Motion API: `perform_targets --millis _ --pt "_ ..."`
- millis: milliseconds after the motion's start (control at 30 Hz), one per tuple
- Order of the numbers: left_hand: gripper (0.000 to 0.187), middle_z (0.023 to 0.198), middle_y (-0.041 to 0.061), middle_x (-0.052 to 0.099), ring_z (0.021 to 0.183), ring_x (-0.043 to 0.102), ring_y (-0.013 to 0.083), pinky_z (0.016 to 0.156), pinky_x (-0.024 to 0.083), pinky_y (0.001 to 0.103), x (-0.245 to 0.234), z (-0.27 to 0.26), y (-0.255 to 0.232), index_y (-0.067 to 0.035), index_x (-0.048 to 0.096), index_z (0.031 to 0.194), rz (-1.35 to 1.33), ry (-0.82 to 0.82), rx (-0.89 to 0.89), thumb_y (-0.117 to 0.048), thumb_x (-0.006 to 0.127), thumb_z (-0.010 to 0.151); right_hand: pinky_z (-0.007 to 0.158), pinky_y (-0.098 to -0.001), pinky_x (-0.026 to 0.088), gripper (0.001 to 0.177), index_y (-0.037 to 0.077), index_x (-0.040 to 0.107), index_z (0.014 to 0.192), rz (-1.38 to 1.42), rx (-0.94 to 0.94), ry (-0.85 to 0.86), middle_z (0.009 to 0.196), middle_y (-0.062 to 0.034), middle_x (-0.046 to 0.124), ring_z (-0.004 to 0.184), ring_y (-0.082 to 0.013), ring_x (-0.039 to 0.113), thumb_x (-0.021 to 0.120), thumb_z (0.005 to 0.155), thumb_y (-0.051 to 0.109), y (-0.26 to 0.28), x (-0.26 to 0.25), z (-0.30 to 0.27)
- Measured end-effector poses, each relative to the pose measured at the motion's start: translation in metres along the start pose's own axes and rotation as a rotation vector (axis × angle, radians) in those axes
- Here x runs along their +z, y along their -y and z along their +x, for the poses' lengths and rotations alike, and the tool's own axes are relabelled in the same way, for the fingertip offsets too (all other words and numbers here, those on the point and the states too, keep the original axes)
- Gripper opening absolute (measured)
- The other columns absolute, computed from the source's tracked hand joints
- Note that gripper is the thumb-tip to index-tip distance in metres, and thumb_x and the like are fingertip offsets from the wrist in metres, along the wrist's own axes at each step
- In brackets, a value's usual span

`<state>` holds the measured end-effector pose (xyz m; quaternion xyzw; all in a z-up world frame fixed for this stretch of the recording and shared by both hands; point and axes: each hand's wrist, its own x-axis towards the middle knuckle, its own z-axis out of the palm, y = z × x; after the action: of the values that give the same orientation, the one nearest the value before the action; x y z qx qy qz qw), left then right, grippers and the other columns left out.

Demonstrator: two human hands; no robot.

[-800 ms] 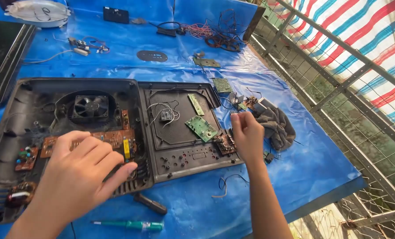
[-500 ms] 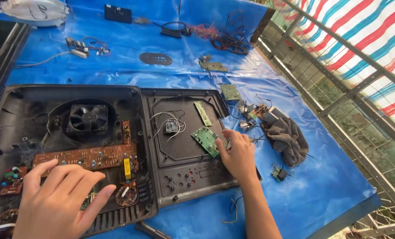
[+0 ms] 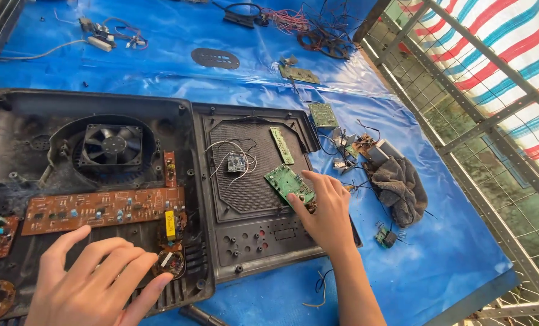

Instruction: The person handles various electronic components, including circuit boards and a small fan, on a blue tarp-covered table. They pick up, inspect, and place down different parts, including a small circuit board and a fan, while working on a disassembled electronic device.

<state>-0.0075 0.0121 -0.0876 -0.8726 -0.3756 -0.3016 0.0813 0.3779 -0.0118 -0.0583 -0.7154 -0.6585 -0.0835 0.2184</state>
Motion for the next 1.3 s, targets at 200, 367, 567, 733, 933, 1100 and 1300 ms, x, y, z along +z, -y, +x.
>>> perform_targets --millis 200,367,567,733,933,1100,1300 --pt "0.025 0.084 -0.005 0.069 0.092 0.065 0.0201 0.108 0.043 0.059 -0.012 0.011 -0.009 -0.025 0.072 0.085 -0.081 -0.037 0.039 -0.049 0.069 0.089 0.092 -0.0486 0.043 0.025 0.011 0.065 0.122 0.054 -0.3 0.068 0.122 -0.0062 0.068 0.112 -0.0303 0.06 0.061 0.101 0.025 0.054 0.008 0.017" --pt "0.026 0.081 -0.005 0.069 0.087 0.065 0.0193 0.105 0.045 0.061 -0.016 0.013 -0.009 -0.023 0.071 0.081 -0.101 -0.04 0.088 -0.046 0.067 0.093 0.081 -0.049 0.05 0.036 0.006 0.065 0.121 0.004 -0.207 0.195 0.11 -0.0127 0.069 0.102 -0.0338 0.065 0.057 0.103 0.035 0.076 0.049 0.073" --pt "0.024 0.085 -0.004 0.07 0.091 0.064 0.0212 0.106 0.042 0.062 -0.017 0.013 -0.006 -0.02 0.071 0.085 -0.169 -0.061 0.084 -0.043 0.07 0.094 0.067 -0.0447 0.059 0.05 0.005 0.071 0.084 -0.332 0.063 0.369 0.107 -0.0153 0.069 0.097 -0.0325 0.066 0.068 0.098 0.054 0.089 0.07 0.113" --pt "0.025 0.085 -0.004 0.069 0.091 0.064 0.0206 0.105 0.041 0.059 -0.025 0.015 -0.002 -0.018 0.07 0.084 -0.194 -0.116 0.091 -0.04 0.069 0.096 0.059 -0.0352 0.055 0.024 0.014 0.082 0.105 0.044 0.218 0.325 0.08 -0.0034 0.078 0.066 -0.0186 0.068 0.061 0.102 0.027 0.097 0.035 0.1" --pt "0.023 0.105 0.0 0.068 0.1 0.062 0.023 0.104 0.042 0.057 -0.036 0.017 -0.008 -0.014 0.069 0.111 -0.17 -0.231 0.039 -0.034 0.063 0.1 0.058 -0.0224 0.049 0.035 0.0 0.066 0.126 1.027 0.079 -0.021 0.079 -0.0042 0.066 0.066 -0.0107 0.058 0.061 0.101 0.024 0.153 -0.002 0.009" --pt "0.058 0.14 0.009 0.059 0.12 0.059 0.027 0.108 0.041 0.054 -0.042 0.017 -0.013 -0.008 0.047 0.145 -0.308 -0.202 0.062 -0.041 0.064 0.102 0.077 -0.0264 0.053 0.033 0.006 0.041 0.129 1.157 -0.235 -0.083 0.096 -0.0088 0.066 0.085 -0.0156 0.063 0.058 0.1 0.002 0.166 0.037 -0.051" --pt "0.066 0.125 0.005 0.06 0.11 0.058 0.0215 0.106 0.04 0.061 -0.033 0.014 -0.015 -0.01 0.053 0.144 -0.224 -0.106 0.126 -0.044 0.078 0.094 0.074 -0.0254 0.057 0.036 0.003 0.045 0.127 1.001 -0.226 -0.105 0.097 -0.0111 0.07 0.078 -0.0152 0.067 0.064 0.097 0.011 0.151 0.054 -0.069"
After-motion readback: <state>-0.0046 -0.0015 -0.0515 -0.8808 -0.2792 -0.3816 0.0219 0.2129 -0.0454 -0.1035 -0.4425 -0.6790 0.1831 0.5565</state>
